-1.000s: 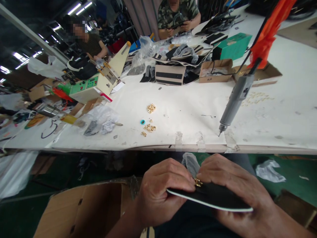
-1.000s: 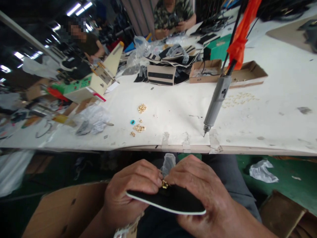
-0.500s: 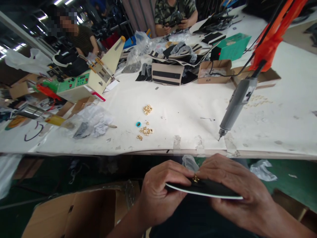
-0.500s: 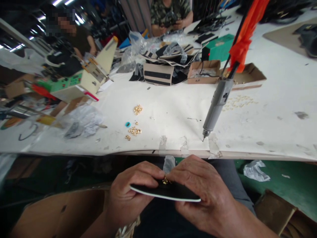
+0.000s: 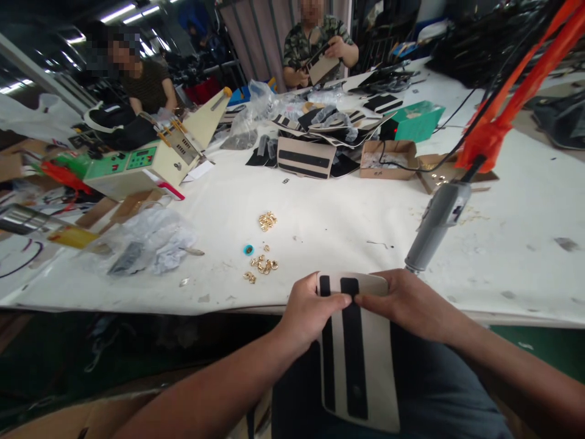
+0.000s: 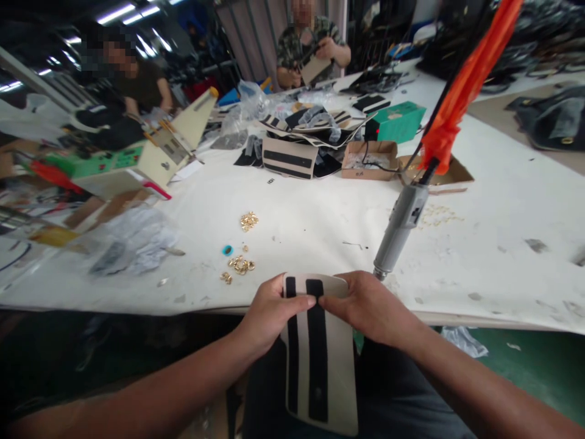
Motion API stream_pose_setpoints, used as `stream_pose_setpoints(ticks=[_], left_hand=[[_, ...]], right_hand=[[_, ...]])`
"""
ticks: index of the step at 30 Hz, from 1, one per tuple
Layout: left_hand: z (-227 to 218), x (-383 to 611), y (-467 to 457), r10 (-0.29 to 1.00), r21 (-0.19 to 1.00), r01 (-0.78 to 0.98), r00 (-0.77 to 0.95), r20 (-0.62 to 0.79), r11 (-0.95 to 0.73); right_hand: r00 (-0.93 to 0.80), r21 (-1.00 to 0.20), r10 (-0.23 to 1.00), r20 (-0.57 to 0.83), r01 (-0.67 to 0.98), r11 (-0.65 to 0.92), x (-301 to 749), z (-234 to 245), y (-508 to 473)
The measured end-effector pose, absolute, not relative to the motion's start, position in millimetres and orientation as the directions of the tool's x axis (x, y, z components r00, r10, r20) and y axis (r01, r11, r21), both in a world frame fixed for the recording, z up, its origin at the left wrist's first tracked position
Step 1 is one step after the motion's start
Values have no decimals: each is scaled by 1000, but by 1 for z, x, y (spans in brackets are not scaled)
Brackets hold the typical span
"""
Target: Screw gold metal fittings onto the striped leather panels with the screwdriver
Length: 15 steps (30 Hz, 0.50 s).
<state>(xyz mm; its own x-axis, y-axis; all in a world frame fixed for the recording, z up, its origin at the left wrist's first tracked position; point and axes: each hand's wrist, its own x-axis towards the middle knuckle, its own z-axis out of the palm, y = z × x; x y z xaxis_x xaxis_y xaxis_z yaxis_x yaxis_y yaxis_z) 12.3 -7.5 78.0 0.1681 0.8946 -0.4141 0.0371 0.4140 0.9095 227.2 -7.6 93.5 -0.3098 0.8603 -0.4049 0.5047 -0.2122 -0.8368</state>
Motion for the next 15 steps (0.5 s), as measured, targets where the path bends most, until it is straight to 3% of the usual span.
stream_pose_setpoints(ticks=[6, 15], left_hand=[[62, 21, 27, 847, 856, 173, 144, -512, 488], [57, 21, 48, 864, 814, 497, 220, -453, 300]], right_hand=[[-215, -746, 858, -466, 618, -250, 220, 72, 19], [-110, -653, 877, -467, 712, -258, 209, 64, 29]])
